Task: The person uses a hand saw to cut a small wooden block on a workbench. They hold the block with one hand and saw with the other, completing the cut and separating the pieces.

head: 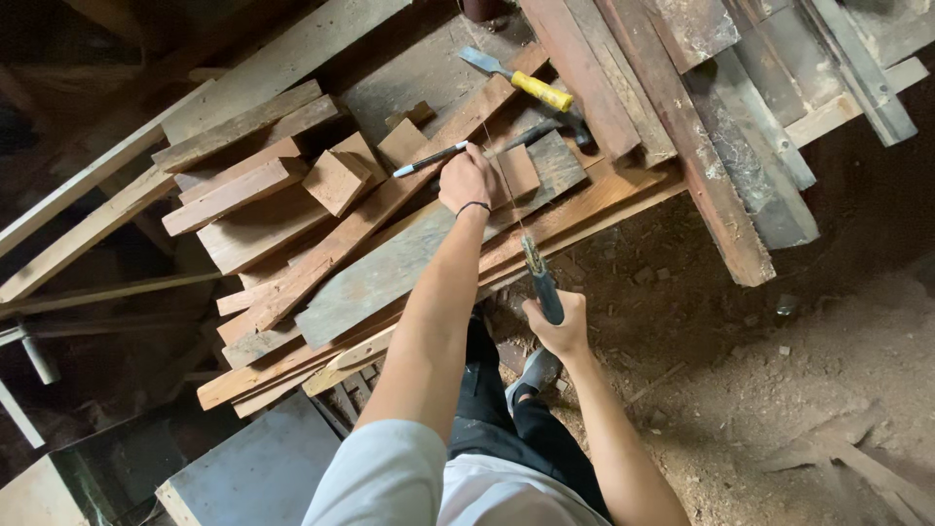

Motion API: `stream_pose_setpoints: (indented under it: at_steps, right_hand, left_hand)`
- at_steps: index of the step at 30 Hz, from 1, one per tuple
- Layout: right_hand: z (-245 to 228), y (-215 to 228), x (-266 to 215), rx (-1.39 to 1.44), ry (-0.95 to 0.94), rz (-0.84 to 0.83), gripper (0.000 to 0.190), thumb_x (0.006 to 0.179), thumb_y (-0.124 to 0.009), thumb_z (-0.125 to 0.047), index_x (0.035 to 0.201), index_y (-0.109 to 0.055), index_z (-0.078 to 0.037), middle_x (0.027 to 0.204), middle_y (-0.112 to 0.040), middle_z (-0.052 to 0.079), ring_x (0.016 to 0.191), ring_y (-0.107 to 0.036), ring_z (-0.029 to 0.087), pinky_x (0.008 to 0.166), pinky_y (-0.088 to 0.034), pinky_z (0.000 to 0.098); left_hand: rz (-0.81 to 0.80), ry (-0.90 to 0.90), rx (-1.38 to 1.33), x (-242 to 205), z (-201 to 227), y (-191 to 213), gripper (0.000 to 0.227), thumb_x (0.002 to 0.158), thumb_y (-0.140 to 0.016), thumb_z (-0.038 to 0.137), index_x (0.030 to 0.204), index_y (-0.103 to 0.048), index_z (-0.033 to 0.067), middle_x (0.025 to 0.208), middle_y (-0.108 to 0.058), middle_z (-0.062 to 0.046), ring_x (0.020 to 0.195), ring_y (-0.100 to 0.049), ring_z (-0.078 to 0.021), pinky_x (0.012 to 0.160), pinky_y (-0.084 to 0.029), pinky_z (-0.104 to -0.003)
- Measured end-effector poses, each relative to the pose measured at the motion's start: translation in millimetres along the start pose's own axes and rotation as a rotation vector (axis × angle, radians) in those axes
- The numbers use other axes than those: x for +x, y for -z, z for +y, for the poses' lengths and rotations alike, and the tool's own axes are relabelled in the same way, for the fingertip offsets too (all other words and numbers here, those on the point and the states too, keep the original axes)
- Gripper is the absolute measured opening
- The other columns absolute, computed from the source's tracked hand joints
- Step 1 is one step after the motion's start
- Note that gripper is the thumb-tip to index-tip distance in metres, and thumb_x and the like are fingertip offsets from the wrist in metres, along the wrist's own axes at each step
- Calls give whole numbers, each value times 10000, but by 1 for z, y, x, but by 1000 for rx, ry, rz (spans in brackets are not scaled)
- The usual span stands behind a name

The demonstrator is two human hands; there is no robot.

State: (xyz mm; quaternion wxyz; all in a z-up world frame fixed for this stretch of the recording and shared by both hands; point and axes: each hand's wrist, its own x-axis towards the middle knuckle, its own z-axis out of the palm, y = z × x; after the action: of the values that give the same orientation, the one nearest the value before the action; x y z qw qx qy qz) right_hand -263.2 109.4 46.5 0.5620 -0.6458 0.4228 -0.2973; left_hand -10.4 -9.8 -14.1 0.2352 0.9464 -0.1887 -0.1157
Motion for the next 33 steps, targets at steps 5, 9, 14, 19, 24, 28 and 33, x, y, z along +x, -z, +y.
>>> stream_pose_setpoints:
  at_steps: [5,9,14,19,24,28,33]
  right_hand:
    - [-3,-1,-1,-27,34,29,324,803,-733,-65,557,-524,-43,478,-495,-20,441,-483,52,431,-338,268]
    - [-11,1,2,-9,-17,15,336,807,-730,-62,545,-521,-35,470,-492,-19,439,-475,49,431,-328,275]
    - [-16,2,5,-5,-20,26,325,811,-718,-57,551,-525,-36,478,-498,-23,449,-483,40,434,-342,265]
    - [-19,1,5,-15,1,20,336,813,-731,-66,549,-525,-35,471,-488,-21,439,-475,48,425,-330,269]
    - [-14,4,6,0,-25,-17,367,822,-724,-71,523,-511,-52,458,-483,-29,411,-449,52,411,-292,269]
    - [-13,1,4,-3,5,-8,373,825,-719,-69,534,-485,-68,469,-464,-39,432,-443,45,427,-290,254]
    - [-16,3,8,-13,-2,-9,363,819,-722,-68,532,-498,-67,475,-479,-39,428,-451,50,427,-294,259]
  left_hand:
    - [27,-35,-10,2,-6,-6,591,996,-380,467,794,-774,76,886,-740,-209,853,-708,-424,774,-560,-537]
    - [66,-60,45,3,-6,-11,612,1023,-371,456,763,-763,64,863,-740,-206,822,-716,-423,756,-565,-545]
    - [117,-73,134,4,-9,-17,550,982,-423,435,741,-770,83,827,-744,-199,759,-721,-431,697,-580,-549]
    - [151,-83,157,4,-13,-20,493,937,-470,416,728,-763,79,797,-736,-212,736,-721,-439,675,-582,-548]
    - [154,-103,166,7,-15,-26,424,894,-490,371,757,-768,82,812,-733,-216,759,-723,-440,671,-582,-547]
    - [131,-64,156,8,-18,-27,435,917,-482,380,797,-776,83,862,-740,-216,804,-724,-437,717,-581,-543]
    - [134,-41,172,8,-14,-28,423,908,-484,378,806,-783,97,879,-747,-209,822,-727,-432,732,-583,-538]
